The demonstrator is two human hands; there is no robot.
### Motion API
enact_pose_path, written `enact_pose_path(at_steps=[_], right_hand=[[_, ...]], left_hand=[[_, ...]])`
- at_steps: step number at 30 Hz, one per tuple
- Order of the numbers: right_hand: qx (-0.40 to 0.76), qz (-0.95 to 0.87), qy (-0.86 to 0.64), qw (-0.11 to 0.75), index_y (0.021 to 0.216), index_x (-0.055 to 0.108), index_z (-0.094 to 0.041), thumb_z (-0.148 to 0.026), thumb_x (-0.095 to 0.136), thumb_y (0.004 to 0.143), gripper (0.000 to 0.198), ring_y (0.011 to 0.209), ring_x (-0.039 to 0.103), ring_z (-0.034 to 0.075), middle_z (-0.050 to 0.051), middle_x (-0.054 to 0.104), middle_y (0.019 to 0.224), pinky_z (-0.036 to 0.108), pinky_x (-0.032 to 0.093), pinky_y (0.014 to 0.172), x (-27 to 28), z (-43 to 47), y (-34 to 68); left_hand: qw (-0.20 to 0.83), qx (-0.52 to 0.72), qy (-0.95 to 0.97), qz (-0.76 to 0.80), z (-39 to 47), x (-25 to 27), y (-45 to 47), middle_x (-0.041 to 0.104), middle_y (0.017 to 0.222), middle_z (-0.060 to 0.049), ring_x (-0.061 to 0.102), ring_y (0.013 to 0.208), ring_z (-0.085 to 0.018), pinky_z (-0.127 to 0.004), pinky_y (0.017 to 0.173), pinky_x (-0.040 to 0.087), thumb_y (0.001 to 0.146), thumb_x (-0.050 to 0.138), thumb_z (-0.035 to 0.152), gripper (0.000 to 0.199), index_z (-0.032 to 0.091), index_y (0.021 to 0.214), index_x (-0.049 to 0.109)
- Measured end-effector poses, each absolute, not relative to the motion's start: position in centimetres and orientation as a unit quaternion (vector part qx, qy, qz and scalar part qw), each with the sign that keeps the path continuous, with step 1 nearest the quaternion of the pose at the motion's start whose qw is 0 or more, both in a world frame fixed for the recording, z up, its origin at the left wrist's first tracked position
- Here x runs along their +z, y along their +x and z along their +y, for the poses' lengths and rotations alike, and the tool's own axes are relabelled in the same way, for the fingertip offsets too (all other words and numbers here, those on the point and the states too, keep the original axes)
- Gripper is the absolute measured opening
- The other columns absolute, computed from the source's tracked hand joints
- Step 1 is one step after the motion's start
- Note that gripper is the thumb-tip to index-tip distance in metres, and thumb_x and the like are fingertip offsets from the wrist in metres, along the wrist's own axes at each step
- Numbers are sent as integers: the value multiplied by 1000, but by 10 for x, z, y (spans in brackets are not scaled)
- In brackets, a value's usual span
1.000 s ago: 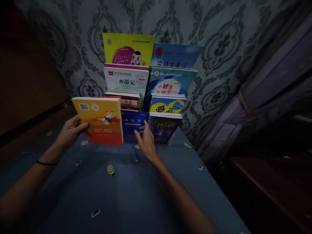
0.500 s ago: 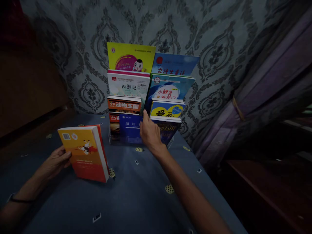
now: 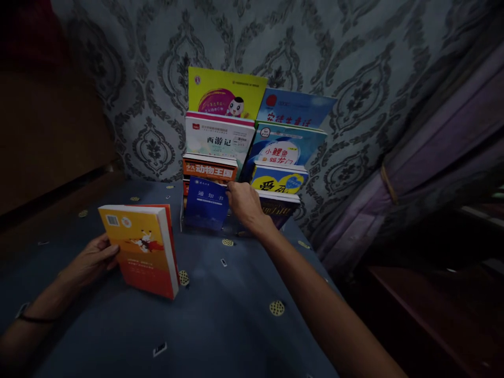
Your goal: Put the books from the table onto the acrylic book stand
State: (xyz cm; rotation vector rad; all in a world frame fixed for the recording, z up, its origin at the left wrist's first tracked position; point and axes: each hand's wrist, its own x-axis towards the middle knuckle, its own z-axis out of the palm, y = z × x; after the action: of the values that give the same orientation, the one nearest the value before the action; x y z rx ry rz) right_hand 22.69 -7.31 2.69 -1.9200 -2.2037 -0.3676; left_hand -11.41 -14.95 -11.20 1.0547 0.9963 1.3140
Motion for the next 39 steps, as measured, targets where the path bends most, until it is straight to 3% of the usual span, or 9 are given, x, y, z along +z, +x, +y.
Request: enact_pose_path(at_steps=[17, 25, 30, 33, 37, 39], right_hand=[[-126, -757, -637, 68, 117, 66, -16, -24, 49, 100, 26, 103, 70, 29, 16, 74, 111, 32, 49, 79, 28, -64, 210], [-111, -740, -644, 162, 131, 47, -9, -20, 52, 97, 36, 90, 71, 31, 18, 75, 100, 34, 48, 71, 11, -64, 213], [-10, -742, -577, 342, 122, 45, -15, -17, 50, 92, 31, 75, 70, 24, 9, 72, 90, 33, 48, 69, -6, -65, 224], [113, -732, -502, 447, 112, 50, -19, -31, 50, 95, 21, 62, 67, 18, 5, 69, 88, 32, 49, 65, -24, -79, 224], [359, -740, -386, 418, 106, 60, -20, -58, 42, 97, 42, 72, 69, 18, 7, 71, 96, 33, 53, 65, -54, -118, 210], [423, -757, -313, 388, 119, 61, -21, -64, 41, 96, 53, 95, 69, 22, 9, 72, 110, 39, 55, 83, -63, -139, 202]], left_hand=[[566, 549, 430, 440, -151, -114, -112, 69, 76, -3, 48, 50, -8, -16, 37, 32, 51, 94, 47, 53, 17, 89, 71], [567, 548, 445, 424, -150, -115, -113, 69, 76, -3, 43, 47, -6, -17, 38, 29, 58, 91, 41, 46, 17, 91, 71], [569, 555, 431, 427, -151, -112, -111, 69, 73, -2, 39, 43, -4, -16, 38, 28, 52, 94, 47, 52, 17, 87, 71], [569, 559, 421, 432, -152, -110, -107, 70, 75, -2, 41, 44, -4, -15, 37, 28, 49, 95, 47, 55, 17, 89, 72], [570, 555, 427, 430, -154, -106, -95, 69, 72, -1, 40, 44, -4, -15, 37, 29, 49, 95, 48, 57, 17, 91, 73], [572, 548, 441, 422, -154, -103, -87, 69, 71, -1, 38, 42, -3, -16, 37, 29, 52, 94, 47, 55, 17, 93, 72]])
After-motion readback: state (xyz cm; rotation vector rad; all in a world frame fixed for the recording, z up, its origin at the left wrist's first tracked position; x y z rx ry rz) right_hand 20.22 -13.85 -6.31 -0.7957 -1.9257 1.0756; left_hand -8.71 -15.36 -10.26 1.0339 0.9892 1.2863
